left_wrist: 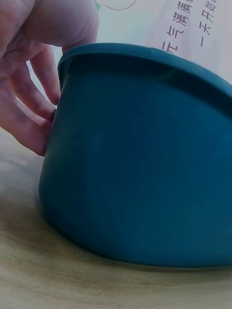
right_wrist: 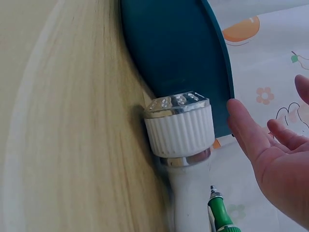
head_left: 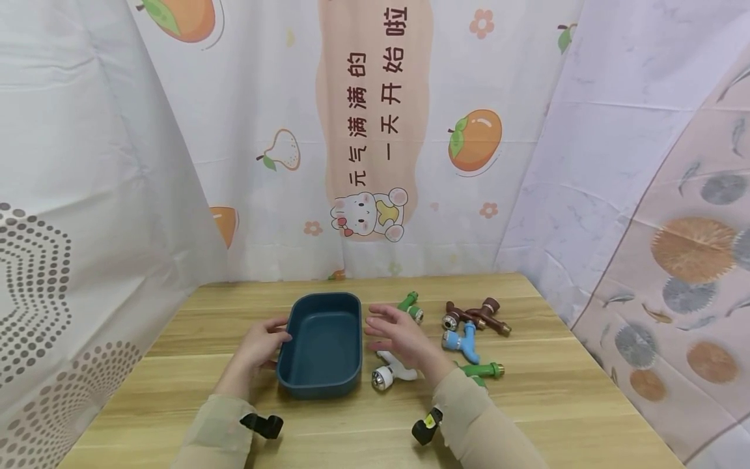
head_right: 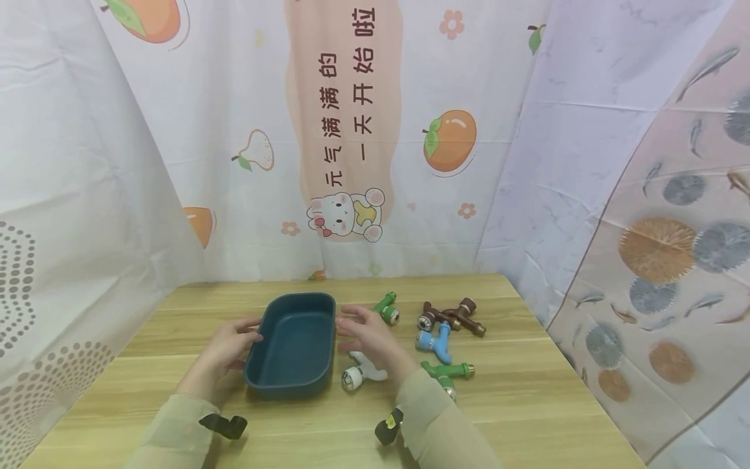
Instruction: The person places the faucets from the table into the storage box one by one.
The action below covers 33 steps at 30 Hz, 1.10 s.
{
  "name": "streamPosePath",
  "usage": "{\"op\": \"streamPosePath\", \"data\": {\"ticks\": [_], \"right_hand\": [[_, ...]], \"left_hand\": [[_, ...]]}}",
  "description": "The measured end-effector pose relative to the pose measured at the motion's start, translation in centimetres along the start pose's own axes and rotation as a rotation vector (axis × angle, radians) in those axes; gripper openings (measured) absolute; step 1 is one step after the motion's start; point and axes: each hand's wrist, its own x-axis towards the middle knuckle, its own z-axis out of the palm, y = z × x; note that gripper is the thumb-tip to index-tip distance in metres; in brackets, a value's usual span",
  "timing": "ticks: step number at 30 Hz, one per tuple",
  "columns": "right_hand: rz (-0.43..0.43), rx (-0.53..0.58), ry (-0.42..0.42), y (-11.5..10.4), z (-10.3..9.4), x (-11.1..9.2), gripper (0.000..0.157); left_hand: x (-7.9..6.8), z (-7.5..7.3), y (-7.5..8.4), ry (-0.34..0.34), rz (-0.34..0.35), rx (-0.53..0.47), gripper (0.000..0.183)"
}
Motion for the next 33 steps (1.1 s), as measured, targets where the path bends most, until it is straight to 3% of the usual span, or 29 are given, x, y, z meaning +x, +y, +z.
{"op": "streamPosePath", "data": {"ticks": [10,33], "right_hand": [[-0.019,0.005,0.013,-0.3,-0.1,-0.3,0.061],[-0.103,-0.165,0.056,-3.1,-2.1,-2.1,0.060]], "left_hand": [[0.0,-0.1,0.0,-0.002,0.003,0.006,0.055],[0.3,0.1,-0.3,-0.012,0.005,-0.046,0.055]]}}
